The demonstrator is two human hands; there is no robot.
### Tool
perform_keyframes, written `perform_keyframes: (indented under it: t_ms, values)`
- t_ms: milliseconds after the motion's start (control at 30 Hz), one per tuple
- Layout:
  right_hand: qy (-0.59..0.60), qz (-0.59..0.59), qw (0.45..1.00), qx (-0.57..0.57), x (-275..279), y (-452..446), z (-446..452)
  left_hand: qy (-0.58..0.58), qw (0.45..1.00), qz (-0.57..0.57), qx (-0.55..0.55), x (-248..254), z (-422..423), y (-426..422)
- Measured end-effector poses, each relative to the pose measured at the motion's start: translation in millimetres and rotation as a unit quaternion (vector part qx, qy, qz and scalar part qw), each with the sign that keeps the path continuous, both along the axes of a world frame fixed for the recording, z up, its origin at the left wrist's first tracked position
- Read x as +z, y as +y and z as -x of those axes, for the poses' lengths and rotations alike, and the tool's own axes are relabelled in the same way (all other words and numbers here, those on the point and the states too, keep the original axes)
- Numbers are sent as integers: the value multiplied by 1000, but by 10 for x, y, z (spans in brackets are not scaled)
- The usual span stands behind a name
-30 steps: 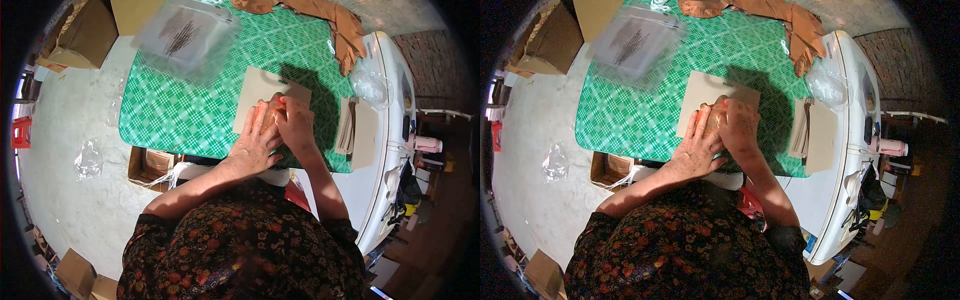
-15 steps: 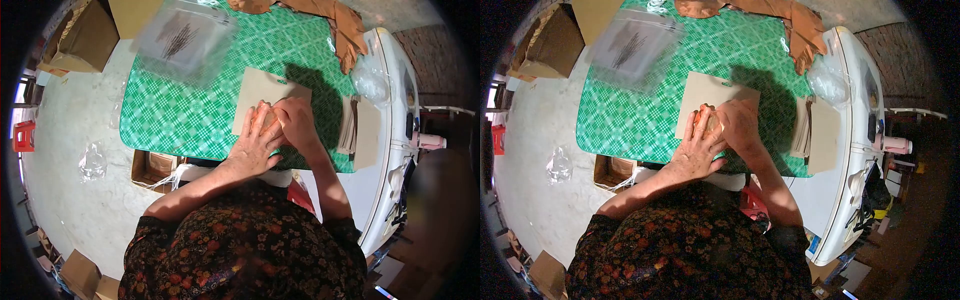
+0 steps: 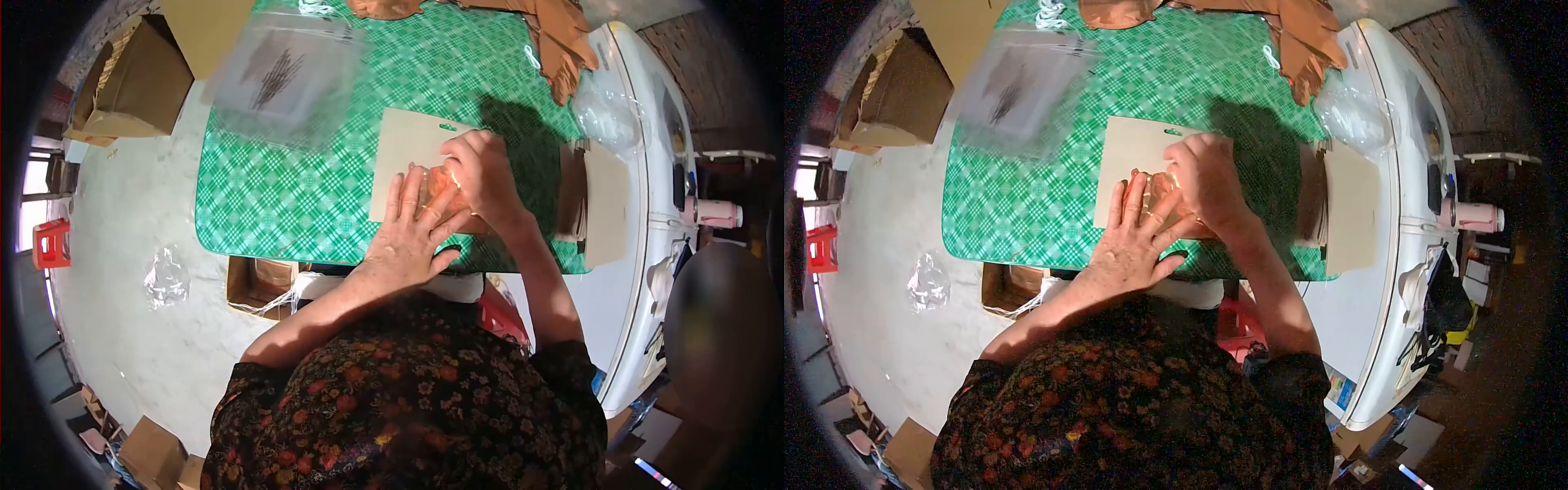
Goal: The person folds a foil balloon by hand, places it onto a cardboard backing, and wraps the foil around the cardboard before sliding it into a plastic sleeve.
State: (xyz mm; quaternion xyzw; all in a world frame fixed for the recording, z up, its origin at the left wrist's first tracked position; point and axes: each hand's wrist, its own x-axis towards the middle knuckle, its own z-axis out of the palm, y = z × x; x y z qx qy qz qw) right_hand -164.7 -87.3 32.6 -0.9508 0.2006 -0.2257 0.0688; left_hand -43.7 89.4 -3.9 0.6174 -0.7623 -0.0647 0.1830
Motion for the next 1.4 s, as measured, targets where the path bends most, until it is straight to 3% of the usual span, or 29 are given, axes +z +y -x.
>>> perform_keyframes:
  t_ms: [100, 200, 300, 433, 567, 700, 833, 1067, 1167, 1267, 1300, 1400]
  values:
    - [-80, -65, 995, -5, 16, 53, 297, 11, 1000, 8, -2, 15, -5, -6]
    - [-92, -59, 994, 31, -110, 319, 614, 13, 1000, -2, -2, 39, -6, -16]
    - [33, -79, 996, 14, 86, 577, 551, 11, 1000, -18, 0, 62, -4, -23]
    - [95, -59, 994, -6, -59, 611, 639, 4, 1000, -12, -2, 87, -10, -32]
    - [78, -80, 994, -6, -92, 610, 653, 76, 996, -45, -6, 194, -72, -5]
    - [102, -87, 991, -20, -103, 627, 641, 58, 997, -35, 44, 510, -104, -35]
    - [106, -31, 993, -27, -250, 631, 627, 96, 995, 25, -26, 485, -14, -231]
    - [93, -51, 994, -23, -269, 610, 662, 144, 988, 14, -46, 162, -27, -355]
    - [71, -71, 995, 11, -130, 479, 680, 101, 994, 3, -32, 155, 1, -344]
    - [-33, -49, 998, -23, -95, 93, 644, 70, 997, 18, -24, 159, 22, -331]
    - [-73, 23, 995, -65, -100, -32, 588, 69, 997, 23, -22, 151, 19, -334]
    - [-64, 34, 991, -109, -61, -337, 470, 59, 998, 24, -24, 103, 41, -337]
